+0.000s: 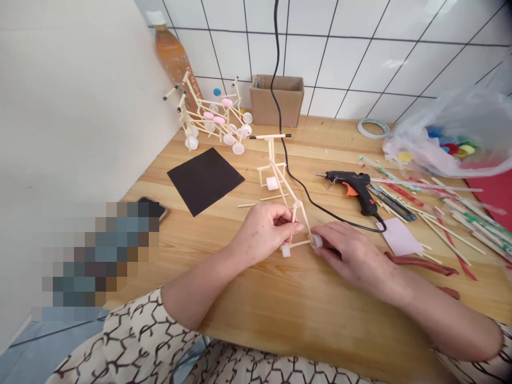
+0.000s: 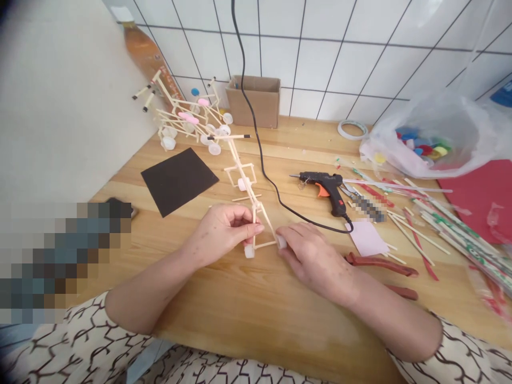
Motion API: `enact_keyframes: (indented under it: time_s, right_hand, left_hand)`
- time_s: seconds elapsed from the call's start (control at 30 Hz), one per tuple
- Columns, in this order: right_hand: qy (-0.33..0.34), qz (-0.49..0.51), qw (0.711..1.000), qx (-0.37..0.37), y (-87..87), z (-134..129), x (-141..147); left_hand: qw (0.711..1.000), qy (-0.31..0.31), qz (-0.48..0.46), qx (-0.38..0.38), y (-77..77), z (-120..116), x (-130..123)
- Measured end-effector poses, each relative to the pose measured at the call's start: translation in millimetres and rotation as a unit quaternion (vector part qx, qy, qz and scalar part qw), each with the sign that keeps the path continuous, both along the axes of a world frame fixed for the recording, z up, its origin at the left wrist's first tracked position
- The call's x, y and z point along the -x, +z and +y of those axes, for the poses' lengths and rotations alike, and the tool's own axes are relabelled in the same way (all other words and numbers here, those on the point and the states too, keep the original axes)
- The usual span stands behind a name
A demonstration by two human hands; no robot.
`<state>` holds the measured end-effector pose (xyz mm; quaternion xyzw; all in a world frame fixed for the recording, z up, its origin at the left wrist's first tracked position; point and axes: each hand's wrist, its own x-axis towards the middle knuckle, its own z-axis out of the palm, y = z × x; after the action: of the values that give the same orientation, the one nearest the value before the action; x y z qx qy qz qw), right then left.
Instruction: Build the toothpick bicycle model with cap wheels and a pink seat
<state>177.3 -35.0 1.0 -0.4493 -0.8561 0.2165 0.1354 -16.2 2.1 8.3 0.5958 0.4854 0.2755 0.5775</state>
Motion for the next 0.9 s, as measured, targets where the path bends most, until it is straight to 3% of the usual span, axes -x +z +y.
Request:
enact_keyframes:
  time_s: [0.9]
  right_hand:
    - [-0.001, -0.007, 1.000, 0.010, -1.7, 2.1, -2.1]
  left_hand:
    - [1.000, 0.011, 0.009, -0.023, -0.2, -1.5, -2.0]
